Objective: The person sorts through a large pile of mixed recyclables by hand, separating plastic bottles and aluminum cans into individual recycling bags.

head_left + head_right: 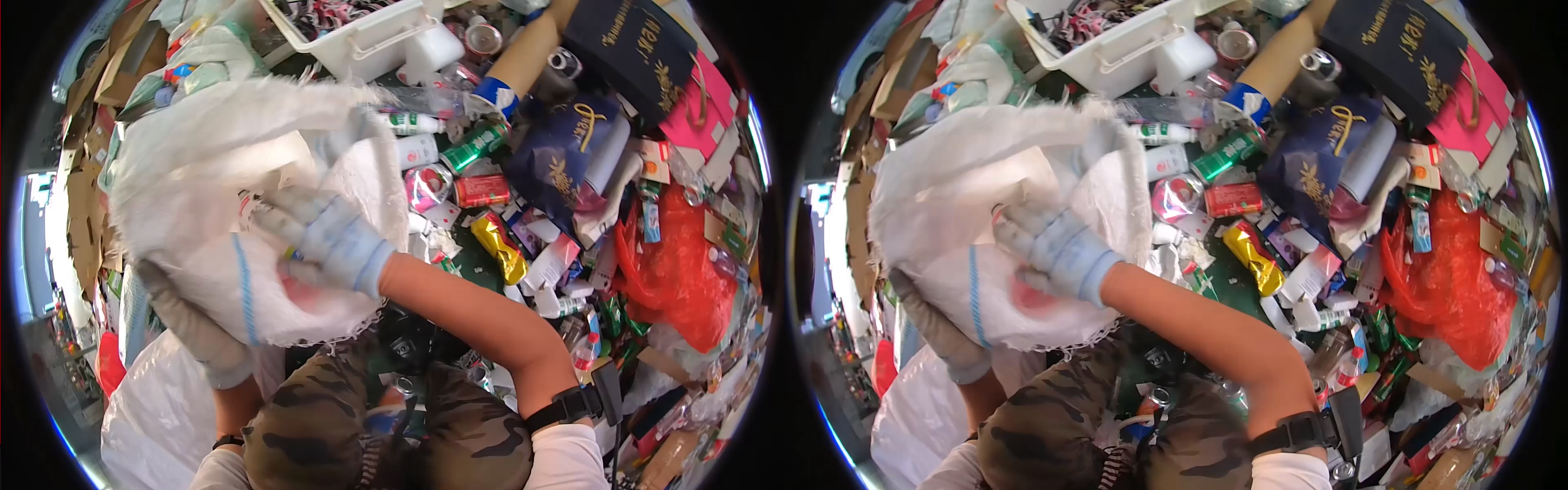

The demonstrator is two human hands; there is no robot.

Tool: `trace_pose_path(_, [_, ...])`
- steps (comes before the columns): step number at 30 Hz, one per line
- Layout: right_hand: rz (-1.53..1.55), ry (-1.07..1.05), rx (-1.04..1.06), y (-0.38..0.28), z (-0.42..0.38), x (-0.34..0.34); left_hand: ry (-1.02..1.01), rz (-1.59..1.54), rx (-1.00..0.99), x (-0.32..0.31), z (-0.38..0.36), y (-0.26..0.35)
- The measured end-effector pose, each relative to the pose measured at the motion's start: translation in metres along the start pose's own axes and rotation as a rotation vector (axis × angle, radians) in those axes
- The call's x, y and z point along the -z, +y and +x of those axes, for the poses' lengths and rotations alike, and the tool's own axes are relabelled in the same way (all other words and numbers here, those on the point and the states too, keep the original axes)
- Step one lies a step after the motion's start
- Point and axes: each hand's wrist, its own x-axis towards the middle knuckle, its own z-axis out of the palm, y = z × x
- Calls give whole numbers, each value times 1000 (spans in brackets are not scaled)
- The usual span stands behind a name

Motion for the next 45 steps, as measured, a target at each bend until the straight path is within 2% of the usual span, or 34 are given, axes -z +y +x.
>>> trace_pose_path(1, [50,123,18,6,3,4,71,79,-105,14,12,8])
trace_pose_path(3, [-11,273,-218,65,-51,-3,72,134,-214,42,26,13])
trace_pose_path(5, [-216,57,-628,97,-103,-8,96,153,-208,42,22,5])
trace_pose_path(7, [-367,-543,-680,130,-142,-47,100,175,-175,41,21,-5])
trace_pose_path(8, [-373,-537,-683,126,-143,-52,89,114,-152,40,23,-11])
trace_pose_path(10, [-594,-422,-630,106,-145,-69,87,53,-141,39,26,-9])
trace_pose_path(11, [-598,-415,-621,106,-145,-62,103,-61,-53,38,30,-4])
trace_pose_path(12, [-455,-480,-698,109,-146,-48,113,-175,36,37,36,-1])
trace_pose_path(13, [-309,-545,-774,112,-151,-34,105,-179,31,39,38,1])
trace_pose_path(15, [-338,-156,-690,115,-180,-2,144,-90,-24,48,38,-1])
trace_pose_path(17, [-274,88,-758,106,-206,20,202,-43,-30,56,39,-9])
trace_pose_path(19, [-154,551,-764,114,-240,4,250,-2,-38,62,40,-14])
trace_pose_path(20, [351,973,-836,110,-230,-3,191,-45,-3,64,41,-15])
trace_pose_path(21, [341,1092,-852,107,-214,3,133,-84,31,65,41,-16])
trace_pose_path(23, [236,1224,-942,107,-190,9,174,-36,25,52,43,-9])
trace_pose_path(25, [252,1244,-912,101,-175,18,208,19,23,52,46,-7])
trace_pose_path(26, [270,1262,-876,99,-163,23,159,-6,6,60,49,-10])
trace_pose_path(27, [139,983,-766,88,-144,28,118,-26,-13,67,50,-11])
trace_pose_path(28, [-1,577,-690,75,-137,22,135,-19,-23,69,47,-15])
trace_pose_path(29, [-269,165,-440,70,-121,16,121,-44,-23,66,43,-20])
trace_pose_path(31, [81,-168,-505,38,-73,9,125,-65,-57,64,43,-21])
trace_pose_path(33, [150,-55,-335,46,-50,-9,9,-172,268,67,43,-12])
trace_pose_path(34, [169,-58,-316,46,-33,-15,19,-165,245,65,38,-9])
trace_pose_path(36, [-45,69,-22,36,16,-13,-113,-51,537,56,20,-7])
trace_pose_path(37, [-32,67,-3,48,28,-23,-108,-5,600,48,10,-8])
trace_pose_path(39, [-534,-150,83,87,47,-46,-172,18,577,47,4,14])
trace_pose_path(41, [-11,-88,-314,130,55,-22,-273,-30,549,63,13,38])
trace_pose_path(42, [153,13,-353,132,58,6,-331,-68,534,72,21,52])
trace_pose_path(43, [318,113,-383,122,72,32,-317,105,427,103,33,59])
trace_pose_path(44, [312,104,-364,102,91,48,-455,406,258,124,59,73])
trace_pose_path(45, [258,-51,-437,80,112,62,-433,641,302,126,74,85])
